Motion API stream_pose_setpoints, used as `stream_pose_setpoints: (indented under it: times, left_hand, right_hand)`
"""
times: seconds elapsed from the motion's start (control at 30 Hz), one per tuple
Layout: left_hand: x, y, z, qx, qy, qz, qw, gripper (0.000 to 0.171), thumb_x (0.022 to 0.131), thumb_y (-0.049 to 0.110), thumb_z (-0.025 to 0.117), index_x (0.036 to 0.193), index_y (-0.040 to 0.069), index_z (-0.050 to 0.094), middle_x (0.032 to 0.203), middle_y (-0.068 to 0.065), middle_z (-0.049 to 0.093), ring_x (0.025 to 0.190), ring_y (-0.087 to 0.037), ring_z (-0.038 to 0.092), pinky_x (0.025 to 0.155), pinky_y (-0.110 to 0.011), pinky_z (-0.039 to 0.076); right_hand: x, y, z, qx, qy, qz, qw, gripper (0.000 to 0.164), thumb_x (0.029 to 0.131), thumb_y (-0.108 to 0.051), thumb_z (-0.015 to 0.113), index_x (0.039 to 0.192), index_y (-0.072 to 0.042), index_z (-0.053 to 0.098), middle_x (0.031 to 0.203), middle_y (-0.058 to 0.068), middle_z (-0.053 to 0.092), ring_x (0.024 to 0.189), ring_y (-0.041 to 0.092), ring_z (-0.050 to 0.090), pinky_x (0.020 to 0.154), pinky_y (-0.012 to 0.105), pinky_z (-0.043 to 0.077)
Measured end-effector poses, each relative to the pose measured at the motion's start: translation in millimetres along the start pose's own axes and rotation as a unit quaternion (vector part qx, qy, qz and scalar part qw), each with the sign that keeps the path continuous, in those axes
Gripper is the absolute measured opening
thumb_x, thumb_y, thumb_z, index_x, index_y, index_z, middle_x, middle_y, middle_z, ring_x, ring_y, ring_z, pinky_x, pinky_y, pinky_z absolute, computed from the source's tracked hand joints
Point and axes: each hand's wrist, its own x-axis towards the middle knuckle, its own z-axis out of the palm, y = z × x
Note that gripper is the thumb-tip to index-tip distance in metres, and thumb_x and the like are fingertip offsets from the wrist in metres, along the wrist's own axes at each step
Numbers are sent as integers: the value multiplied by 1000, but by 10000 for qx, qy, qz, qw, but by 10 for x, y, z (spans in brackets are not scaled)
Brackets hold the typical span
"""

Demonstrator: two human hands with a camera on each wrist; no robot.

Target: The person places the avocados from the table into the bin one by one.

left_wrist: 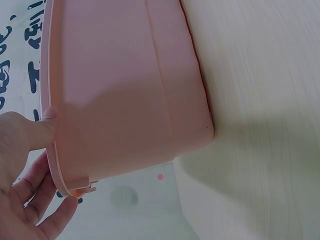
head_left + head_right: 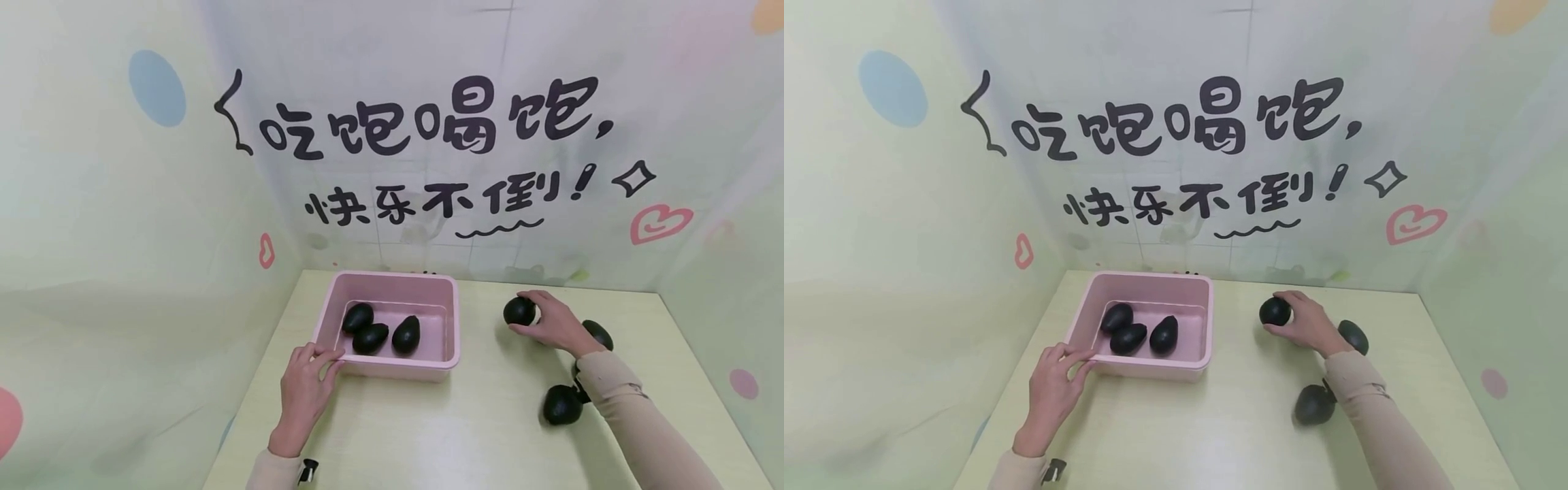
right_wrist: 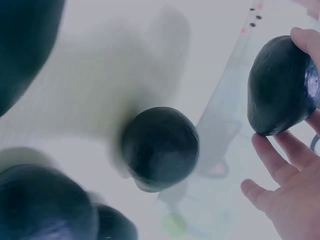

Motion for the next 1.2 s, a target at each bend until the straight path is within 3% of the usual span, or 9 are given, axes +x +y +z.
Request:
stream_pose_setpoints:
  times: [0.87,1.2]
  left_hand:
    - [-5,-29,17,-3,76,55,10000,23,74,14,97,94,17,86,92,-2,69,90,-29,64,56,-38,52]
    - [-11,-30,20,17,71,50,10000,23,74,13,98,94,16,86,91,-2,69,90,-29,64,57,-38,52]
  right_hand:
    - [162,-534,-149,77,376,-1071,9935,75,82,-37,92,142,-2,63,141,21,64,131,43,62,109,61,51]
    - [192,-721,-189,154,630,-1607,9849,72,78,-32,95,136,-2,67,134,17,69,125,39,65,106,58,54]
